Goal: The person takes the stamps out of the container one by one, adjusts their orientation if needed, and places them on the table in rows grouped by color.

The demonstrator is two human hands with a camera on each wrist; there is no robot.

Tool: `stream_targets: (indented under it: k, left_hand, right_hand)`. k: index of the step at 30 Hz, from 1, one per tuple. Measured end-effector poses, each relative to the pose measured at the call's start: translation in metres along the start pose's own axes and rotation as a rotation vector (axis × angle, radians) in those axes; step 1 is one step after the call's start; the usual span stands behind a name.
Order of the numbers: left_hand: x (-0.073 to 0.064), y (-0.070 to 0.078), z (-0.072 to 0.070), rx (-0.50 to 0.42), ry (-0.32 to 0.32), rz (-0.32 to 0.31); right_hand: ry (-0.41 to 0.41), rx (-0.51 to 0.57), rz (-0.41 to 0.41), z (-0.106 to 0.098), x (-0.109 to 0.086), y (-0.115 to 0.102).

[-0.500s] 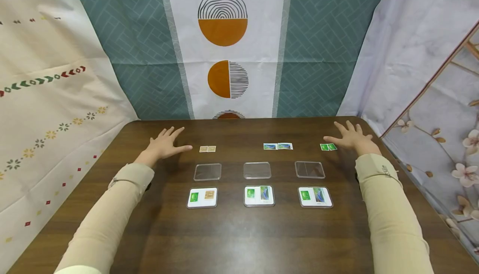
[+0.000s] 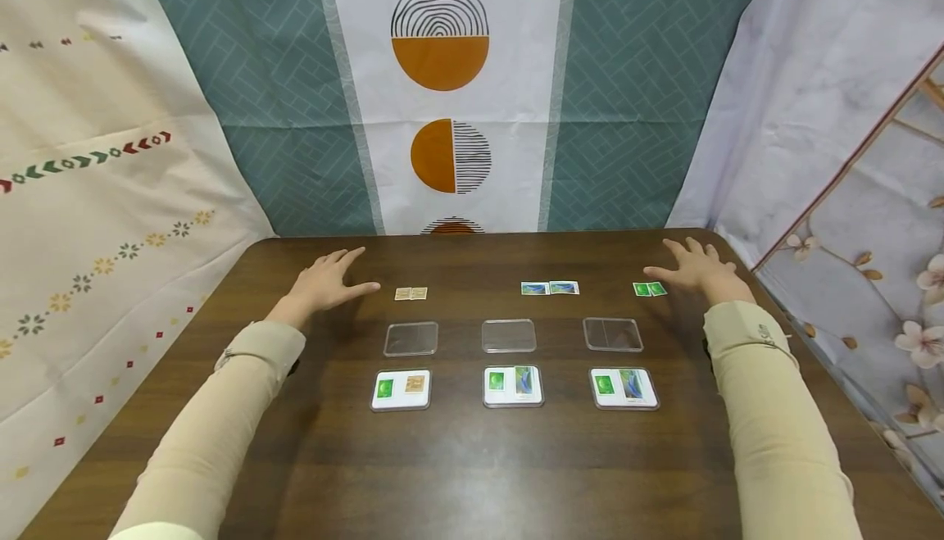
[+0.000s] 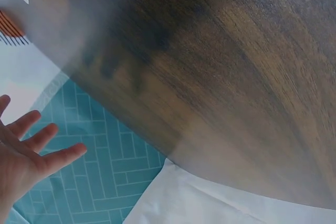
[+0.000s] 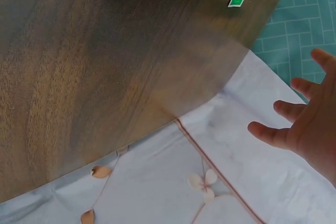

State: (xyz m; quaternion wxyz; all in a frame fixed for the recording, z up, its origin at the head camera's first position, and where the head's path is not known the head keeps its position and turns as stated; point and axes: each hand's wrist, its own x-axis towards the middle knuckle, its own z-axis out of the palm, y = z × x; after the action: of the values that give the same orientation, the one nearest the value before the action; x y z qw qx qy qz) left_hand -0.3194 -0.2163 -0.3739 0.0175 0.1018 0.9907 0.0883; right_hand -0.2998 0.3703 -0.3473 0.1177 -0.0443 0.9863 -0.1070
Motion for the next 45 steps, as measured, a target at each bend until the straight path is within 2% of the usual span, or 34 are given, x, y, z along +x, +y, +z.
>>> stream_targets:
  k: [4, 10, 21, 26, 35, 45]
  left_hand:
    - [-0.002, 0.001, -0.003, 0.008, 0.031, 0.030]
    - [-0.003, 0.004, -0.009, 0.028, 0.062, 0.058]
    - [0.000, 0.005, -0.013, 0.049, 0.093, 0.105]
    - [0.003, 0.008, -0.013, 0.023, 0.138, 0.138]
    - [0.009, 0.012, -0.011, 0.046, 0.197, 0.166]
    - [0.004, 0.015, -0.010, 0.064, 0.215, 0.175]
  right_hand:
    - [0.009, -0.017, -0.017, -0.001, 0.002, 0.001]
    - [0.041, -0.073, -0.093, -0.005, 0.005, -0.002]
    - [0.056, -0.122, -0.134, -0.010, 0.005, 0.001]
    - [0.067, -0.121, -0.135, -0.011, 0.004, 0.002]
    - [0.085, -0.109, -0.162, -0.014, 0.002, 0.001]
    - [0.109, -0.102, -0.261, -0.012, 0.001, -0.008]
